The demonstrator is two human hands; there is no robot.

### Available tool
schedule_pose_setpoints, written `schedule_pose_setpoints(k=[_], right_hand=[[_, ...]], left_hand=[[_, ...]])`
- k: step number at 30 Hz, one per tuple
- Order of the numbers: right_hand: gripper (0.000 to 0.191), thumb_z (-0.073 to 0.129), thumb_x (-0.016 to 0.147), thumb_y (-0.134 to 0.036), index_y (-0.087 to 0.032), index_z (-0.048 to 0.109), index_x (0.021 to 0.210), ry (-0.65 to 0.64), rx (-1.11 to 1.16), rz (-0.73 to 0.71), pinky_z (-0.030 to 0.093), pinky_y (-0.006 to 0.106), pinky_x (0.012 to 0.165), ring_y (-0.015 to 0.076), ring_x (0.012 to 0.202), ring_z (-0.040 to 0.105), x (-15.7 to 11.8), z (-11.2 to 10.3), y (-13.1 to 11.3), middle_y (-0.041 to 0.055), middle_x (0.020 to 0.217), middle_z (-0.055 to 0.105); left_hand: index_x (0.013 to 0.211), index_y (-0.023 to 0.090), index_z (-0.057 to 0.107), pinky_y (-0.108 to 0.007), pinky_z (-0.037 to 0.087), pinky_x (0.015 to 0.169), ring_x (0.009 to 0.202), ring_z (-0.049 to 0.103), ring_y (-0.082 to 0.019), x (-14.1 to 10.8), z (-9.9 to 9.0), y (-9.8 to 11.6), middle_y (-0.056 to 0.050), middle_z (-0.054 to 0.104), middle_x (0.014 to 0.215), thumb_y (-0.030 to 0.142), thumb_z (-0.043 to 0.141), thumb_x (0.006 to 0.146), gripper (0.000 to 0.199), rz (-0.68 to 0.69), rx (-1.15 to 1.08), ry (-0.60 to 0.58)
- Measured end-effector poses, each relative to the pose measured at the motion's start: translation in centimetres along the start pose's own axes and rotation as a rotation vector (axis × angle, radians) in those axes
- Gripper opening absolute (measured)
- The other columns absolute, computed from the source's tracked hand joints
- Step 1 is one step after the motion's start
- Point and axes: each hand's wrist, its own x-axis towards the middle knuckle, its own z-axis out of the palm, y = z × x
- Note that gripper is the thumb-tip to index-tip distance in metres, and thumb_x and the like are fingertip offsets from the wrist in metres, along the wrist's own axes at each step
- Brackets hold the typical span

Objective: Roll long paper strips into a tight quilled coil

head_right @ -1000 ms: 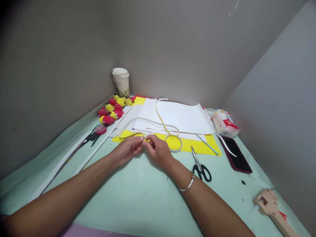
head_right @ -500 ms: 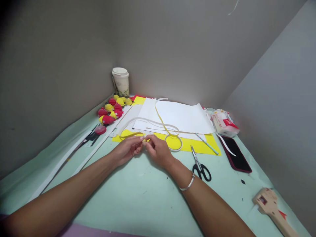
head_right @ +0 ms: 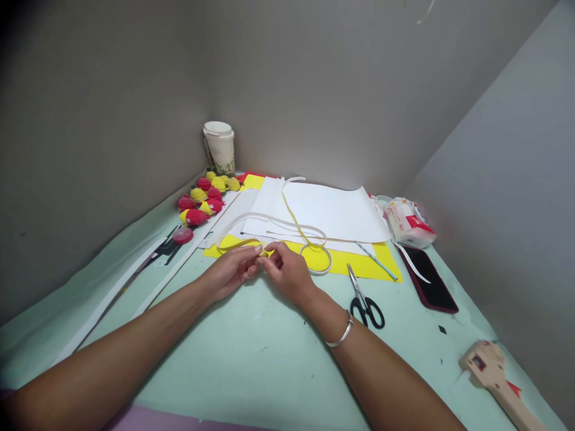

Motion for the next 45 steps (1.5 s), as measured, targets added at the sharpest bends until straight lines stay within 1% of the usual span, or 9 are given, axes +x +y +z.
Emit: schedule_pose_setpoints(k=[5,12,21,31,38,45], right_hand=[[0.016,0.060,0.084,-0.035,-0.021,0.059,0.092,-0.005,-0.017,-0.011,0.040,0.021,0.054,0.0103,0.052,0.051,0.01,-0.09,-0.07,-0.0042,0.062,0.059],[0.016,0.057,0.086,-0.034,-0.021,0.059,0.095,-0.026,-0.005,-0.052,0.040,0.021,0.055,0.0104,0.052,0.050,-0.03,-0.16,0.06,-0.0042,0.062,0.059],[0.018,0.054,0.088,-0.033,-0.020,0.059,0.099,-0.062,0.019,-0.050,0.041,0.022,0.057,0.0109,0.054,0.051,-0.07,-0.30,0.02,-0.0044,0.061,0.058],[0.019,0.051,0.089,-0.033,-0.021,0.059,0.102,-0.094,0.031,-0.054,0.042,0.023,0.059,0.0119,0.055,0.053,-0.08,-0.34,0.18,-0.0041,0.061,0.059],[0.018,0.052,0.089,-0.032,-0.021,0.059,0.102,-0.103,0.046,-0.046,0.042,0.022,0.058,0.0116,0.054,0.052,-0.08,-0.42,0.10,-0.0045,0.059,0.058],[0.020,0.058,0.085,-0.033,-0.021,0.057,0.100,-0.065,0.047,-0.005,0.041,0.021,0.054,0.0105,0.053,0.053,0.00,-0.19,-0.02,-0.0045,0.064,0.059]], left_hand=[[0.075,0.013,0.058,-0.018,0.027,0.045,0.052,0.040,-0.006,0.00,-0.05,0.03,0.001,0.047,0.066,0.031,0.064,0.080,0.019,-0.001,0.003,-0.012],[0.074,0.014,0.057,-0.019,0.028,0.046,0.052,0.041,-0.006,-0.02,-0.02,0.13,0.002,0.047,0.065,0.030,0.064,0.078,0.018,-0.008,-0.005,-0.001],[0.074,0.014,0.056,-0.018,0.027,0.045,0.052,0.040,-0.005,-0.04,-0.05,0.01,0.002,0.046,0.066,0.030,0.063,0.079,0.018,-0.005,-0.009,-0.011],[0.075,0.014,0.059,-0.018,0.029,0.046,0.053,0.041,-0.006,0.00,-0.08,0.05,0.001,0.049,0.067,0.029,0.065,0.077,0.017,-0.008,-0.003,-0.007],[0.075,0.013,0.058,-0.017,0.028,0.046,0.053,0.040,-0.006,0.01,-0.08,0.03,0.001,0.046,0.066,0.028,0.062,0.080,0.016,-0.007,-0.005,-0.018],[0.075,0.014,0.056,-0.017,0.029,0.046,0.053,0.041,-0.005,0.01,0.06,0.07,0.001,0.047,0.067,0.032,0.064,0.079,0.020,-0.003,-0.020,0.018]])
